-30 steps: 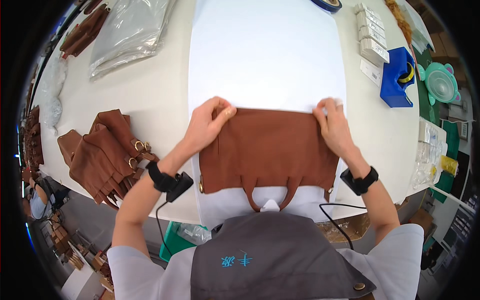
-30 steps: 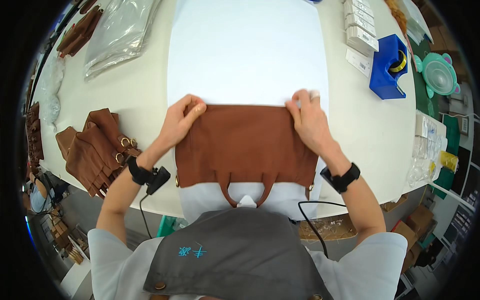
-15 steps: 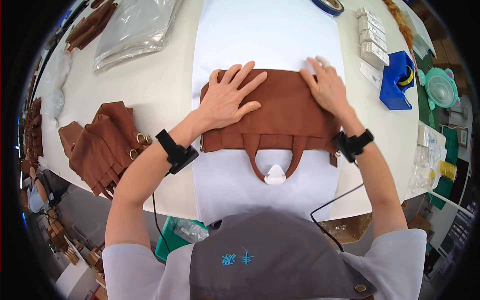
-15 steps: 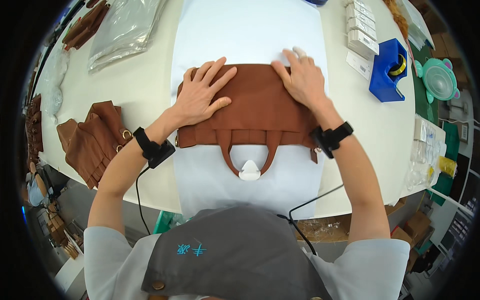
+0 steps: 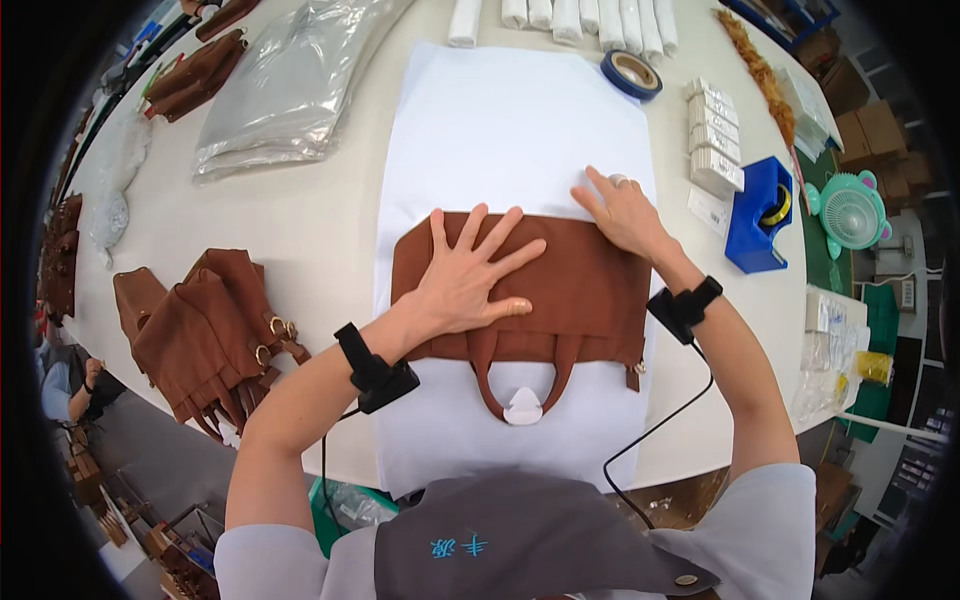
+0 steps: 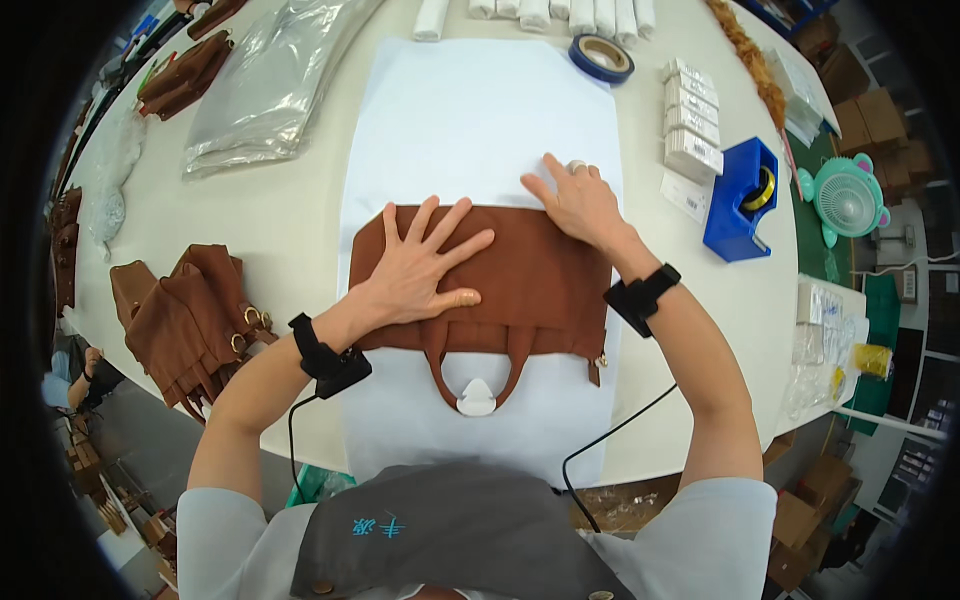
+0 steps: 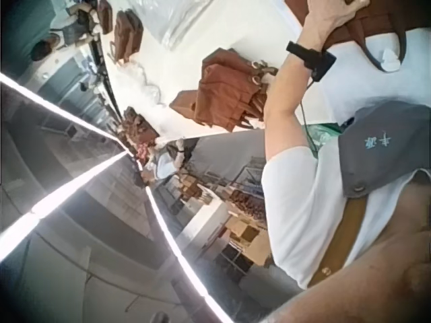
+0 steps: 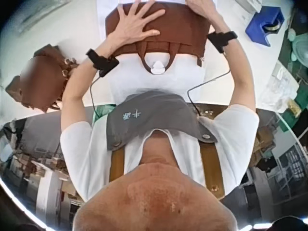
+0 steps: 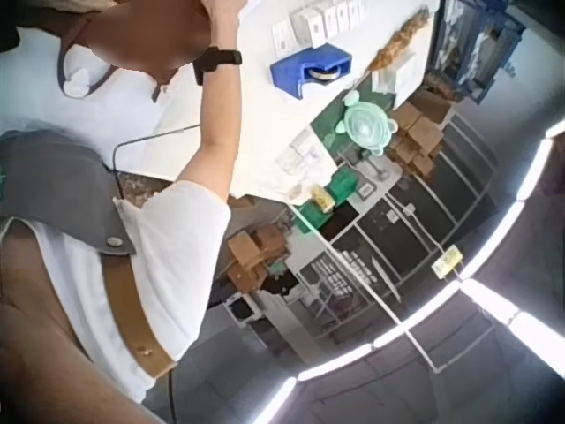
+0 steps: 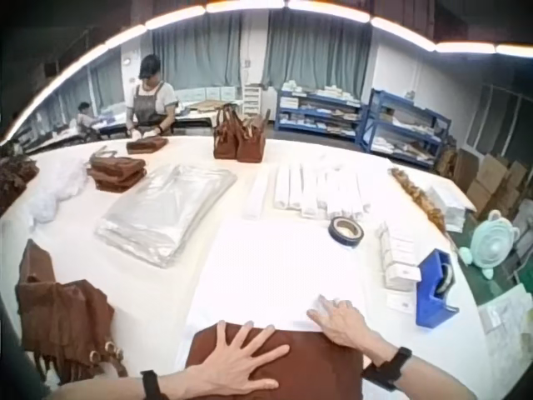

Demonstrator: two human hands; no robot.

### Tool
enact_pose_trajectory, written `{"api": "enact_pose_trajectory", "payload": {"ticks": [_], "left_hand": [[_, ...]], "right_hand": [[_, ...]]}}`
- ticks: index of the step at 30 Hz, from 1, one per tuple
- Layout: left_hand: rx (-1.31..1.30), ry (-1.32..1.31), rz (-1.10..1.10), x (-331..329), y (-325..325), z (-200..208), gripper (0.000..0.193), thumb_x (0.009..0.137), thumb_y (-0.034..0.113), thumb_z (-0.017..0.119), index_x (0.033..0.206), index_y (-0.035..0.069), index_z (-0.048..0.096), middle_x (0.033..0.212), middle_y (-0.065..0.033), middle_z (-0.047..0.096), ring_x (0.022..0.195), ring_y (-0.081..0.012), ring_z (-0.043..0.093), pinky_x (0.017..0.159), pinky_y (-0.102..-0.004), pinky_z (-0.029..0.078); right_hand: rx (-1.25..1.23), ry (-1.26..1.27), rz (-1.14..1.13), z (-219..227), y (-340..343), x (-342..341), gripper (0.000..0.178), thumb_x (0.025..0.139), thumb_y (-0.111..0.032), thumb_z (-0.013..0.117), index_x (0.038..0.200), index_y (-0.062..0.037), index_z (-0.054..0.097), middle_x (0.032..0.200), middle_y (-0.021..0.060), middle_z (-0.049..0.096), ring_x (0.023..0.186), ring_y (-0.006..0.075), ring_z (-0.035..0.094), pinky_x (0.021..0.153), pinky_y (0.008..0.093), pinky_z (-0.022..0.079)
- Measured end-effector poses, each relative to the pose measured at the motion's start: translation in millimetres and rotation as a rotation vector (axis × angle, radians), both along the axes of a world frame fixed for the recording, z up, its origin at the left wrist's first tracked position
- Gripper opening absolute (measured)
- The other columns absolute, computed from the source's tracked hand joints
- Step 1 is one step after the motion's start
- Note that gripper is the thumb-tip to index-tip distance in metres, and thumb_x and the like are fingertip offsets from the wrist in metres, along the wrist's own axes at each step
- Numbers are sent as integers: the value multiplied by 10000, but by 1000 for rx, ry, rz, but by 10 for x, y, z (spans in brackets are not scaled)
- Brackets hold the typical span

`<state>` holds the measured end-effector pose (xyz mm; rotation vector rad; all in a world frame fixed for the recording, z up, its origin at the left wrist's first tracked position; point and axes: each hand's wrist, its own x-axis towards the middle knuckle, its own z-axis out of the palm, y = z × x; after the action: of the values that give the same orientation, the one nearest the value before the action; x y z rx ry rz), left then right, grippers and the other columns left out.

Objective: The person wraps brown leather handbags in white tissue paper and places them into clear plastic bags. They stuff the bags with rolled paper to maintain shape, fold the tissue neatly, and seal the plastic bags before placing them into a green bin. The process is repeated for multiple handbags.

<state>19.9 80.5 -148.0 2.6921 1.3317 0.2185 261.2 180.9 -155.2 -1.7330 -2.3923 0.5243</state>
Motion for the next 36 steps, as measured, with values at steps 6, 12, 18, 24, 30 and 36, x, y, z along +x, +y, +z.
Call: {"api": "enact_pose_trajectory", "payload": {"ticks": [6,12,18,24,30,36], "left_hand": [[-35,-18,-12,88,25,60,706,746,654,482,1347,307,352,1460,-87,168,1288,-395,189,904,-737,94],[-41,-81,26,22,-40,-38,687,745,653,482,1329,303,389,1452,-81,205,1291,-385,202,906,-730,95],[-32,-87,5,21,22,-23,683,746,636,500,1327,296,390,1452,-85,197,1293,-392,187,899,-741,93],[-71,-72,-23,63,47,40,678,755,638,486,1331,297,382,1459,-92,168,1305,-391,155,912,-740,63],[-112,-102,23,24,38,25,673,753,629,502,1331,308,381,1462,-79,161,1311,-390,144,926,-732,58],[-59,-115,-8,33,248,61,662,759,630,493,1326,303,390,1458,-82,177,1302,-392,172,934,-721,94]], "right_hand": [[155,120,120,45,1070,-141,523,916,-418,379,1312,-77,386,1318,291,348,1193,438,368,993,433,312],[115,-151,292,136,-183,-139,518,934,-441,307,1364,-153,331,1413,186,263,1314,361,215,1056,495,172],[-67,-150,192,-117,-52,-22,547,936,-441,293,1402,-162,230,1432,182,220,1331,343,184,1064,504,142],[129,-287,176,-76,1337,-272,490,913,-256,355,1380,-139,264,1349,188,369,1305,359,249,1029,549,200],[164,-184,397,-263,1344,-289,499,841,-123,422,1335,-123,351,1254,150,490,1201,338,414,993,468,316],[-53,155,-3,-125,2000,-371,411,810,-187,502,1204,-69,508,1143,195,557,1021,374,528,881,390,421]]}}
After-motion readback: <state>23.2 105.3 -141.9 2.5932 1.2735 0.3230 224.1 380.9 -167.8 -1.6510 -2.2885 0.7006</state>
